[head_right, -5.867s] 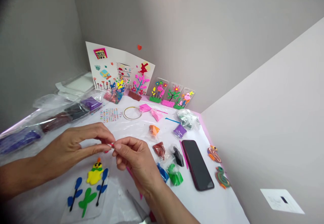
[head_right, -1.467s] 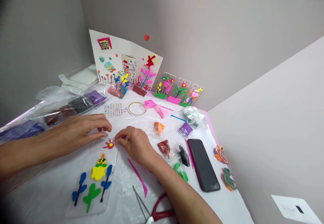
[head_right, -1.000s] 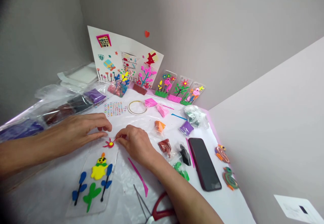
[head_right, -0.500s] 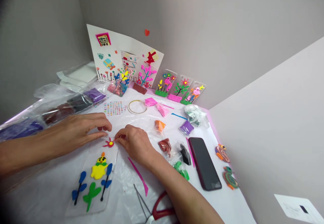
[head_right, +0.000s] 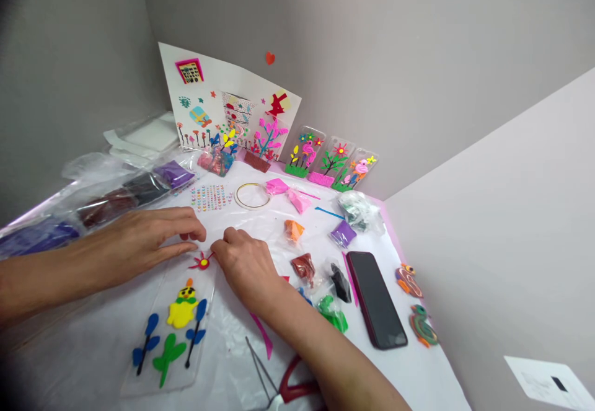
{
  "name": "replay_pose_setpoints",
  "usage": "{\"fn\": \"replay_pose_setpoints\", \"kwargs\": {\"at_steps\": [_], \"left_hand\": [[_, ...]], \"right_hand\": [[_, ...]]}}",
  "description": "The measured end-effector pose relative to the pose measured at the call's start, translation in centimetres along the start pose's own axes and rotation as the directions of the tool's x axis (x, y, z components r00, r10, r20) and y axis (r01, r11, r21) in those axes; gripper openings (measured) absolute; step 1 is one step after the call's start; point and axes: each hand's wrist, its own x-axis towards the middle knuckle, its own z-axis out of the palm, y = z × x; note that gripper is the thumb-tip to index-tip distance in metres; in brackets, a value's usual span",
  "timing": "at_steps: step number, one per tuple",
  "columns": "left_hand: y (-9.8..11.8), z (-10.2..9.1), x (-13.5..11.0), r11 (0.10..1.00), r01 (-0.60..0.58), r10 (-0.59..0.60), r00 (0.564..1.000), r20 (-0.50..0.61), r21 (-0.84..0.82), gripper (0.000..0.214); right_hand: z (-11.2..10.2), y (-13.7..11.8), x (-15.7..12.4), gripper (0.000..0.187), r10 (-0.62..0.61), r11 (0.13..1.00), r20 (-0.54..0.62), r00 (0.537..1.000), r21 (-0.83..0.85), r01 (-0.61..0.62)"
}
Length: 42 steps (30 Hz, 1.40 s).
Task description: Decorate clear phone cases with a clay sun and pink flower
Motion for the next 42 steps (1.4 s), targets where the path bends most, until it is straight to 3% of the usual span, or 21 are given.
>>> {"fn": "replay_pose_setpoints", "kwargs": {"at_steps": [23,34,42], "left_hand": [[0.3,0.0,0.1,1.0,0.007,-0.007,1.0,-0.029,0.003,0.016],[-1.0,0.7,-0.2,0.999,0.001,-0.003,0.999,0.05,0.046,0.015],[-1.6,1.0,-0.2,0.999,0.013,-0.019,0.993,0.116,0.051,0.013]], "right_hand": [[0.0,0.0,-0.3,0.01,-0.047,0.998,0.012,0.999,-0.036,0.047],[0.2,0.6,-0.5,0.011,-0.042,0.997,-0.043,0.998,0.06,0.045],[-0.2,0.7,-0.3,0.013,-0.04,0.992,-0.001,0.999,0.117,0.04]]}}
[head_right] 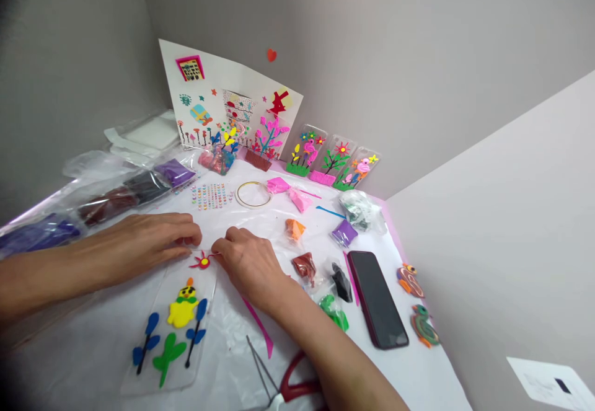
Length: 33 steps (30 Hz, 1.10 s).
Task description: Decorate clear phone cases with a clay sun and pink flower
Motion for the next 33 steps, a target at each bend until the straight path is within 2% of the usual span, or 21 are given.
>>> {"fn": "replay_pose_setpoints", "kwargs": {"at_steps": [6,13,22,33], "left_hand": [[-0.03,-0.02,-0.04,1.0,0.011,-0.011,1.0,0.022,0.007,0.012],[-0.02,0.06,0.01,1.0,0.026,-0.026,0.999,0.042,-0.014,0.014],[-0.33,0.48,-0.01,1.0,0.016,-0.015,0.999,0.036,-0.011,0.012],[-0.24,0.53,0.05,1.0,0.016,-0.015,0.999,0.048,-0.004,0.013]], "right_hand": [[0.47,0.22,-0.08,0.014,-0.018,1.0,-0.025,1.0,-0.016,0.018],[0.53,0.58,-0.24,0.025,-0.027,0.999,-0.061,0.998,-0.019,0.026],[0.53,-0.02,0.1,0.013,-0.019,0.999,-0.026,0.999,0.031,0.02],[0.44,-0.26,0.19,0.012,-0.059,0.998,-0.02,0.998,0.035,0.06]]}}
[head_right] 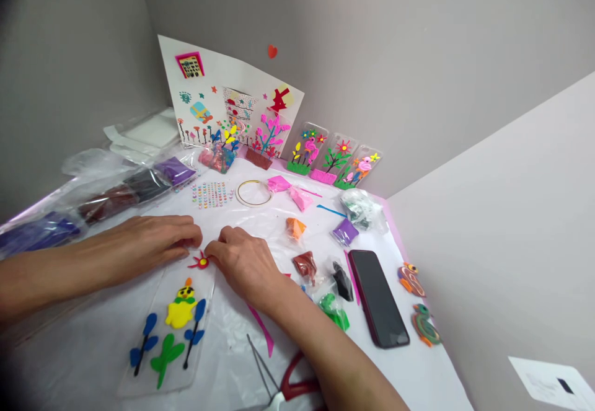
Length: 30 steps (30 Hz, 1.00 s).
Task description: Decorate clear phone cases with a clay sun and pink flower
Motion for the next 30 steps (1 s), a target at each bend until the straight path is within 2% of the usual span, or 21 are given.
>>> {"fn": "replay_pose_setpoints", "kwargs": {"at_steps": [7,14,26,30], "left_hand": [[0.2,-0.1,0.1,1.0,0.016,-0.017,1.0,0.019,0.012,0.014],[0.2,-0.3,0.0,1.0,0.027,-0.026,0.999,0.025,-0.006,0.014],[0.2,-0.2,0.0,1.0,0.017,-0.017,1.0,0.002,-0.018,0.014],[0.2,-0.1,0.0,1.0,-0.007,0.007,1.0,-0.014,-0.002,0.017]], "right_hand": [[0.0,0.0,-0.1,0.01,-0.016,0.999,-0.007,1.0,-0.049,0.016],[0.4,-0.1,-0.2,0.011,-0.086,0.99,-0.039,0.996,-0.113,0.081],[-0.5,-0.2,-0.7,0.013,-0.097,0.991,-0.018,0.995,-0.092,0.095],[-0.8,-0.3,-0.7,0.018,-0.059,0.994,-0.015,0.998,-0.096,0.057]]}}
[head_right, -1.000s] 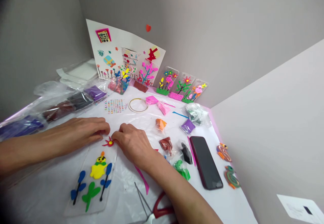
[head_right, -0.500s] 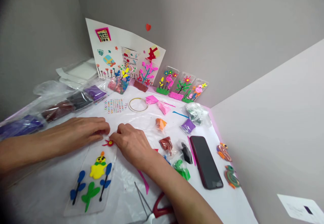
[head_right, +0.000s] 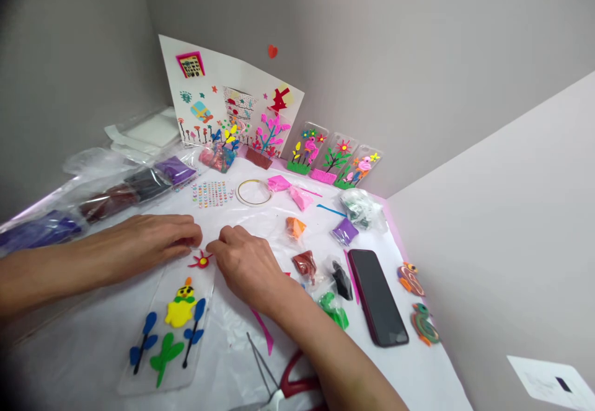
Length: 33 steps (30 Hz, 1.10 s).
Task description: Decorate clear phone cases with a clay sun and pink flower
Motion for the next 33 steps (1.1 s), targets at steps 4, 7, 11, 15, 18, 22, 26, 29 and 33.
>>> {"fn": "replay_pose_setpoints", "kwargs": {"at_steps": [4,7,11,15,18,22,26,29,33], "left_hand": [[0.4,-0.7,-0.4,1.0,0.002,-0.001,0.999,-0.036,0.029,0.026],[1.7,-2.1,-1.0,0.999,-0.005,0.009,0.995,-0.097,0.039,0.028],[5.0,-4.3,-2.8,0.998,0.008,0.008,0.97,-0.244,0.064,0.034],[9.4,-5.0,-6.4,0.997,-0.065,0.071,0.878,-0.474,0.029,0.045],[12.6,-3.8,-10.1,0.983,-0.154,0.064,0.794,-0.605,-0.099,0.043],[15.3,0.8,-15.3,0.91,-0.216,-0.023,0.825,-0.564,-0.353,0.037],[15.7,6.6,-19.7,0.691,-0.194,-0.173,0.891,-0.42,-0.696,0.047],[15.2,9.6,-21.9,0.479,-0.083,-0.187,0.963,-0.194,-0.874,0.045],[14.9,11.8,-23.6,0.387,0.119,-0.133,0.989,0.072,-0.914,0.034]], "right_hand": [[-1.2,-0.1,-0.3,0.013,0.057,0.998,-0.055,0.997,0.002,-0.057],[-2.5,-0.6,-0.9,0.02,0.121,0.993,-0.099,0.988,0.023,-0.119],[-3.8,-1.9,-2.2,0.026,0.196,0.98,-0.19,0.962,0.077,-0.185],[-4.6,-4.0,-4.3,0.031,0.247,0.949,-0.283,0.927,0.263,-0.172],[-5.3,-6.2,-6.0,0.033,0.282,0.865,-0.257,0.924,0.485,-0.129],[-6.1,-9.2,-8.3,0.025,0.291,0.66,-0.157,0.944,0.747,-0.079],[-6.3,-11.6,-10.4,0.031,0.25,0.491,-0.074,0.965,0.869,-0.061],[-5.9,-13.4,-11.3,0.042,0.111,0.352,0.026,0.993,0.934,-0.064],[-4.6,-16.7,-10.5,0.037,-0.114,0.172,0.161,0.98,0.975,-0.14]]}}
